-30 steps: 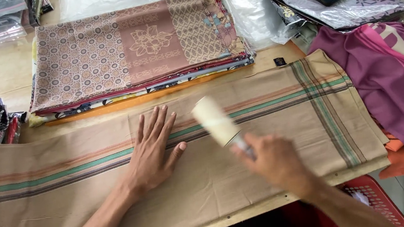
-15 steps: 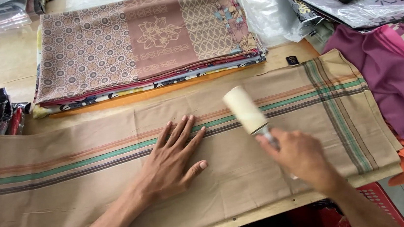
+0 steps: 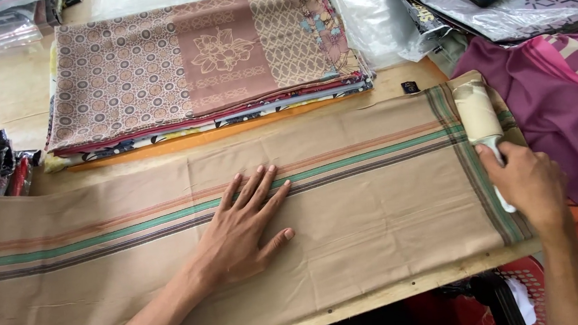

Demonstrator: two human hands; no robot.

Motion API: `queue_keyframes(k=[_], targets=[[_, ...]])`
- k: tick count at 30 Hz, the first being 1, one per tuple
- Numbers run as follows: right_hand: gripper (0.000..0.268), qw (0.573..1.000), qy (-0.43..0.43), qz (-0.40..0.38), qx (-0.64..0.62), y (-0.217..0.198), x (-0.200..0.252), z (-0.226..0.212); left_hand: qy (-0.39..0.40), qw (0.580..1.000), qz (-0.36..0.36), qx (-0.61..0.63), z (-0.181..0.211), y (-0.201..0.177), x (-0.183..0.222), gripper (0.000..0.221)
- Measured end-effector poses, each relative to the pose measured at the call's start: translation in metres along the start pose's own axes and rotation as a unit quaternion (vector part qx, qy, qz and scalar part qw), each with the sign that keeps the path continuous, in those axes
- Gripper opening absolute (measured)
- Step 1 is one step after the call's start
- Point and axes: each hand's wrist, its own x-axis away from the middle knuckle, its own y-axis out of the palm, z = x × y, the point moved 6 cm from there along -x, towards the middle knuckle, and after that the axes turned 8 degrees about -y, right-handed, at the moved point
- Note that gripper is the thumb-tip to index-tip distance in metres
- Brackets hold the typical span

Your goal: The person selects a piece of fabric from a stack, unfolds it on a wooden table, and uses a lint roller to remove debris from the entire surface.

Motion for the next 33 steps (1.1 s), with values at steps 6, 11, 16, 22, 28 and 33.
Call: queue_keyframes(k=[6,11,16,22,28,33], targets=[[0.054,0.995,-0.094,-0.037,0.005,0.002,0.051,-0.088,-0.006,0.999,-0.008,0.033,0.000,-0.004,-0.001,0.082],[0.042,0.965,-0.244,-0.095,-0.005,0.030,0.121,-0.180,-0.024,0.994,-0.023,0.101,-0.004,-0.005,0.000,0.099],[0.042,0.916,-0.393,-0.069,0.029,0.077,0.164,-0.228,-0.021,0.970,0.036,0.241,-0.008,-0.016,0.001,0.084],[0.047,0.945,-0.250,-0.199,0.066,0.059,0.120,-0.182,-0.019,0.993,-0.030,0.113,-0.001,-0.009,-0.002,0.084],[0.052,0.985,-0.099,-0.133,0.039,0.025,0.053,-0.094,-0.009,0.999,-0.018,0.030,0.001,-0.002,0.000,0.076],[0.067,0.994,0.005,-0.105,0.023,0.008,0.019,-0.014,-0.007,0.999,-0.014,0.028,0.003,-0.004,-0.002,0.076]])
